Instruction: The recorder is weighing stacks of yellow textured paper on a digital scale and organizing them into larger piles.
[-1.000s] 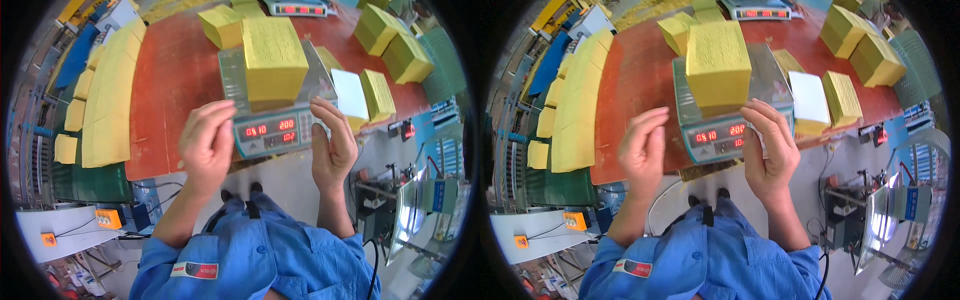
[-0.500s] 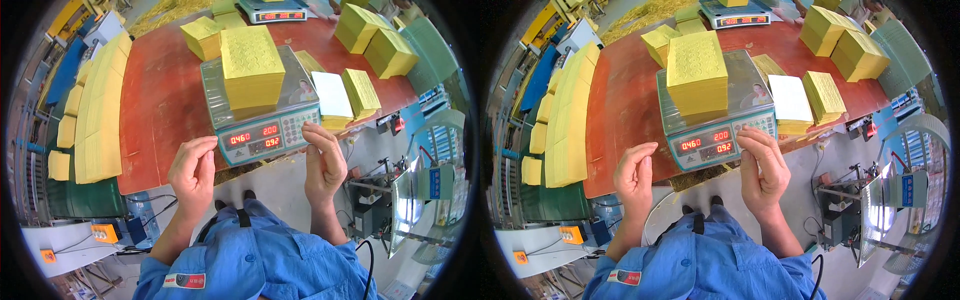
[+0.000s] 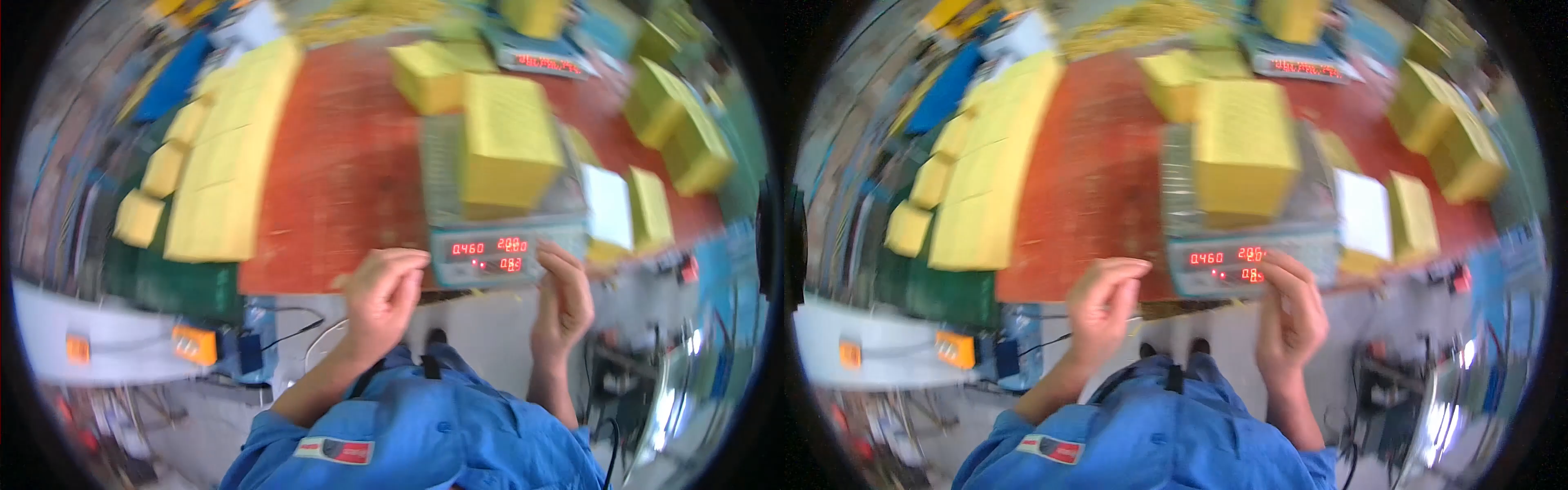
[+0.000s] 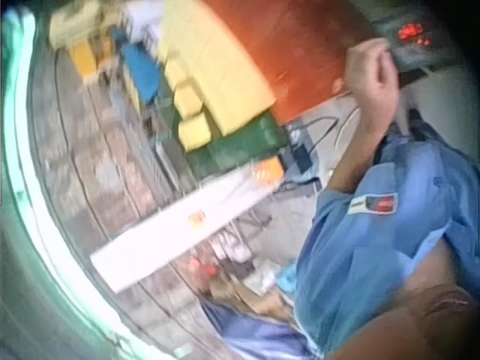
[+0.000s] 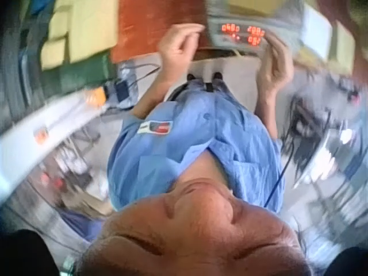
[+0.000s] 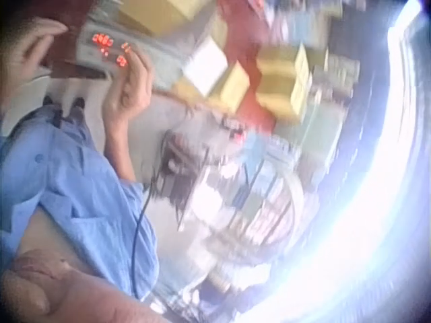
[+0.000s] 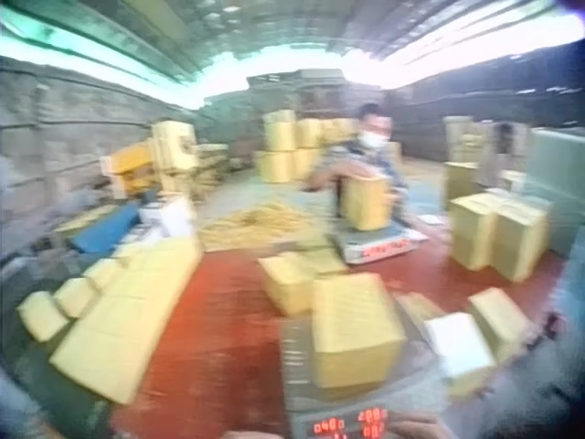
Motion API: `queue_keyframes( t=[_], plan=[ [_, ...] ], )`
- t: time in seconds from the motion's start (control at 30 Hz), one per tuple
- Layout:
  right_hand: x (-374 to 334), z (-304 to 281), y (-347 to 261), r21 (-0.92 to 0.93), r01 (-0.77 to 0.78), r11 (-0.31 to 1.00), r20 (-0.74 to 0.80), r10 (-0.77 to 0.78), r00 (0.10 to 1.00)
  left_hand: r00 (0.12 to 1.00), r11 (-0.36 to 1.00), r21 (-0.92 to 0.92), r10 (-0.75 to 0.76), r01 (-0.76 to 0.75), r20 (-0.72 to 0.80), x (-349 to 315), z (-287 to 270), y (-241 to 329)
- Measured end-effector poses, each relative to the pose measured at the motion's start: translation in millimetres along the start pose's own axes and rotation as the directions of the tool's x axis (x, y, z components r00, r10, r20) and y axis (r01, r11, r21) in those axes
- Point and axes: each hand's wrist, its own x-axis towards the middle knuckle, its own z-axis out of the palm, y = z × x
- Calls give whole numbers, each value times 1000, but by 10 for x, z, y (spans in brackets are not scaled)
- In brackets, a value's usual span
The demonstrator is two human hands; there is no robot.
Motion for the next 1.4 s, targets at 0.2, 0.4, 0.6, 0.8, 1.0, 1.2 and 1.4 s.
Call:
queue_keyframes(
  t=[0.2,0.4,0.6,0.8,1.0,1.2,1.4],
  plan=[
    [1,976,-250,217,92,972,261,-148,954,952,976,144,-117,162,-282,-332,-989,-520],
    [-76,2530,-823,437,131,890,493,-359,793,863,810,482,-59,335,-501,-529,-2484,-1253],
    [-122,4242,-920,433,189,881,569,-430,701,919,669,640,-191,379,-345,-201,-3128,-2097],
    [-83,5417,-580,141,581,801,608,-534,588,960,659,698,-181,280,-215,2,-3048,-2591],
    [-189,5355,-534,74,598,798,628,-504,593,968,657,710,-183,252,-174,-80,-2995,-2606],
    [-105,5295,-502,223,441,869,542,-487,685,946,699,643,-285,314,-152,32,-3234,-2727],
    [-382,4981,25,118,-268,956,501,176,847,944,714,617,-266,329,-196,86,-3238,-2592]
  ],
)
